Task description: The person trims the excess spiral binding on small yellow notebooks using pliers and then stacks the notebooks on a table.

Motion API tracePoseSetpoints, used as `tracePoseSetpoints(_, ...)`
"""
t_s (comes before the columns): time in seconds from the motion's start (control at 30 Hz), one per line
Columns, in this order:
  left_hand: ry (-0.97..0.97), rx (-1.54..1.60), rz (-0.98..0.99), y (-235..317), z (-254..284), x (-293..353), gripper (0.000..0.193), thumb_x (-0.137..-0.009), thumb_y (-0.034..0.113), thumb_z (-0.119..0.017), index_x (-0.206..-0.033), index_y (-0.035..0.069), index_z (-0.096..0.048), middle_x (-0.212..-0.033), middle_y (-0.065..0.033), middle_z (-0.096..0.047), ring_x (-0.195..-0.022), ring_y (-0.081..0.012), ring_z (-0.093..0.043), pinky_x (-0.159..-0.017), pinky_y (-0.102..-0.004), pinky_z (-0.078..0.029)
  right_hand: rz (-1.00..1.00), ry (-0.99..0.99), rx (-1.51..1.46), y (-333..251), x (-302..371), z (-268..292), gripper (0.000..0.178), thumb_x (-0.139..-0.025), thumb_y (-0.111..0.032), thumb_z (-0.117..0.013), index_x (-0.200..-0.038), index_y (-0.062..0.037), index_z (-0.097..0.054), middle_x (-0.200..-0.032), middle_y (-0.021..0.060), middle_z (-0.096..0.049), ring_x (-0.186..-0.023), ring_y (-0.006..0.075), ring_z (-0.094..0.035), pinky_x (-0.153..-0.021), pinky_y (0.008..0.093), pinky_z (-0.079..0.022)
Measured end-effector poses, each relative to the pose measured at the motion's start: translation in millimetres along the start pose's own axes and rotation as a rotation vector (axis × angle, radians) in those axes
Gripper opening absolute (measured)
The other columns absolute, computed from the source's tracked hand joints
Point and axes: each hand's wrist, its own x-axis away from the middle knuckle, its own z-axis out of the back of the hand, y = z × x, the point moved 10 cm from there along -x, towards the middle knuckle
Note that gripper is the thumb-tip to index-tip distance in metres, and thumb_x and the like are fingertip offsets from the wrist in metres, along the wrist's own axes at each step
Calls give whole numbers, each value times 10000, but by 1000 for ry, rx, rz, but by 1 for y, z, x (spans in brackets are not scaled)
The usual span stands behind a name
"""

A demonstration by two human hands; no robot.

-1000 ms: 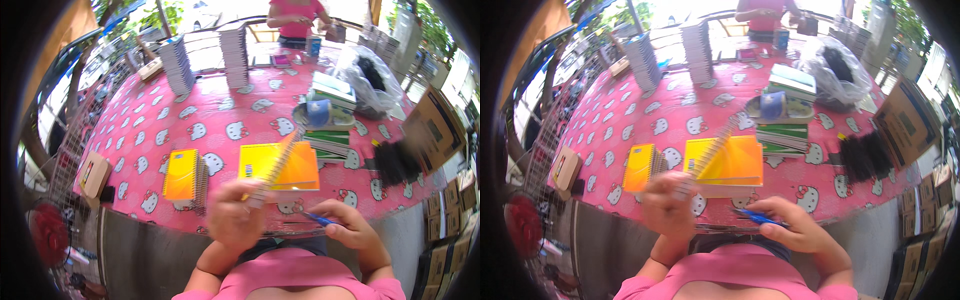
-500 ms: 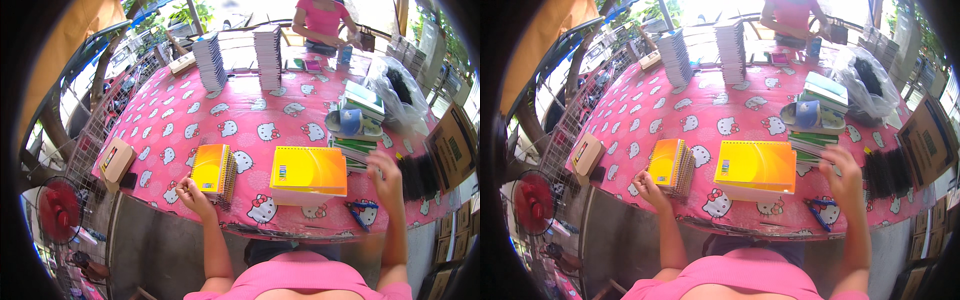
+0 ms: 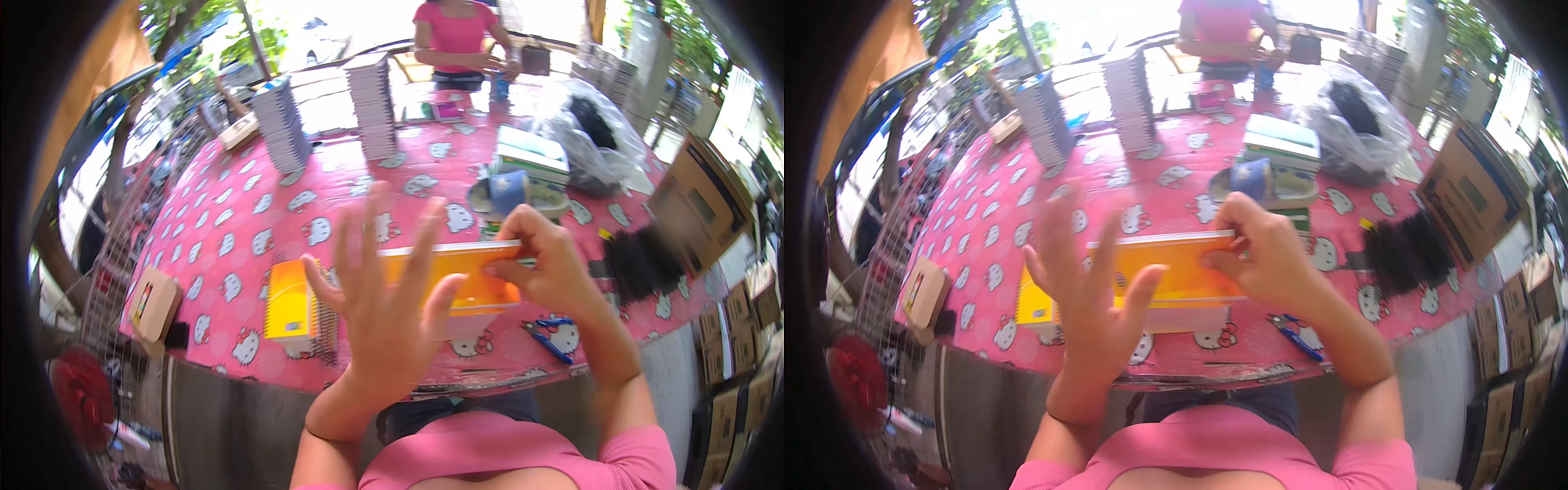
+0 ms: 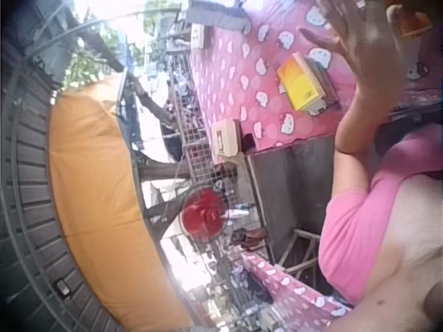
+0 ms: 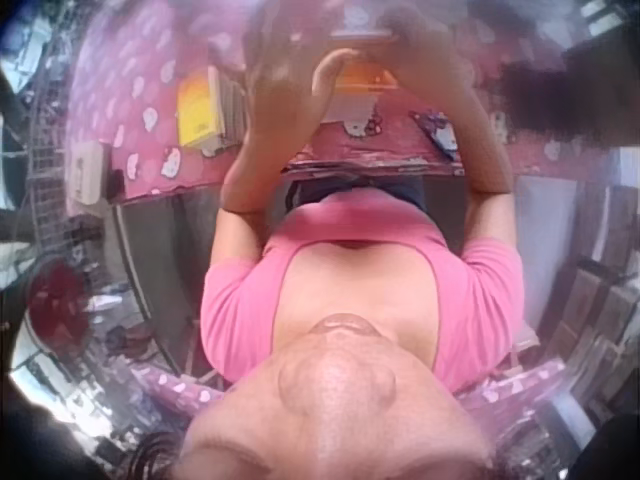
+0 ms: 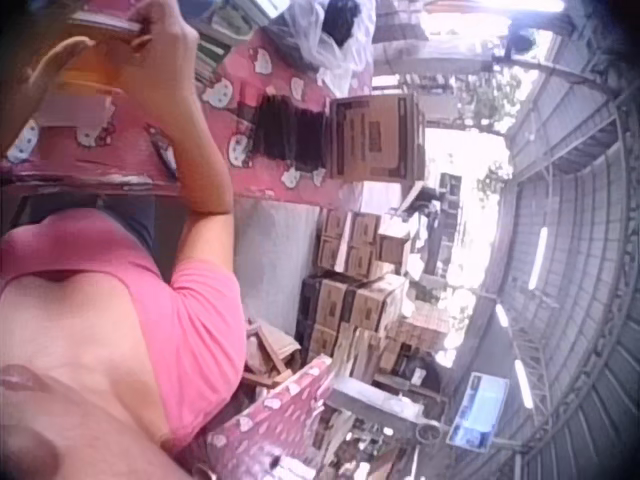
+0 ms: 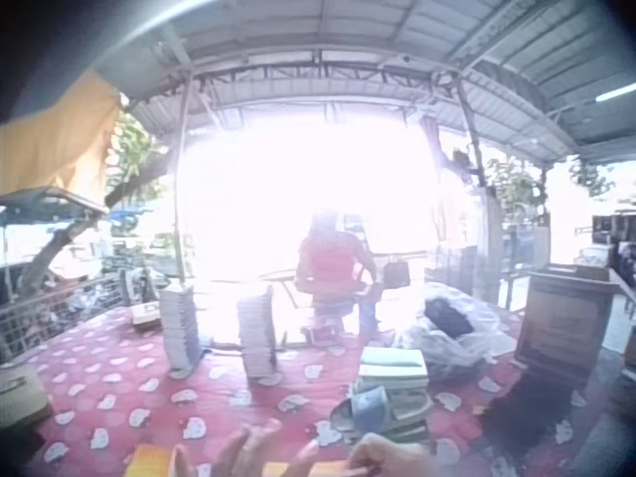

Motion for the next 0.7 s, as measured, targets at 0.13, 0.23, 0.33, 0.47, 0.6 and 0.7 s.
tracePoseSetpoints(0.13,-175,260,-116,8,-47,-7,119,-800,129,-695,-902,68,-707,-807,-41,-698,-756,-207,-644,-1021,-433,-302,248,100,143,-29,19,1,344,-721,-94,-790,-943,-12,-541,-840,83,-644,-763,170,-654,-692,328,-530)
tracePoseSetpoints(0.23,-245,321,-101,-2,-50,-10,104,-805,133,-695,-879,62,-710,-807,-45,-699,-759,-194,-636,-1016,-431,-312,-68,269,181,65,25,70,304,-720,-121,-782,-925,8,-597,-852,150,-657,-821,261,-668,-723,350,-530)
tracePoseSetpoints(0.33,-259,362,-110,11,-52,-17,96,-804,135,-701,-861,58,-714,-790,-38,-702,-757,-187,-637,-1014,-429,-316,-446,450,767,202,77,163,240,-762,-168,-731,-910,-3,-640,-842,196,-659,-856,367,-650,-746,433,-519)
tracePoseSetpoints(0.47,-263,417,-96,8,-50,-16,112,-806,157,-709,-869,64,-719,-798,-36,-704,-781,-172,-650,-1017,-423,-310,-447,471,931,245,109,166,150,-765,-103,-690,-875,-5,-658,-892,199,-644,-869,371,-635,-735,438,-500)
tracePoseSetpoints(0.6,-194,453,4,9,-41,-18,141,-786,170,-739,-889,73,-732,-807,-33,-706,-789,-159,-657,-1010,-402,-304,-81,544,768,133,71,145,194,-819,24,-583,-981,0,-686,-928,212,-651,-856,357,-644,-756,409,-516)
tracePoseSetpoints(0.7,-212,447,-15,-3,-47,-12,138,-765,154,-762,-878,76,-742,-807,-30,-706,-775,-154,-653,-997,-388,-305,123,285,211,19,43,74,206,-814,17,-655,-1009,-18,-712,-897,135,-673,-785,205,-664,-668,296,-517)
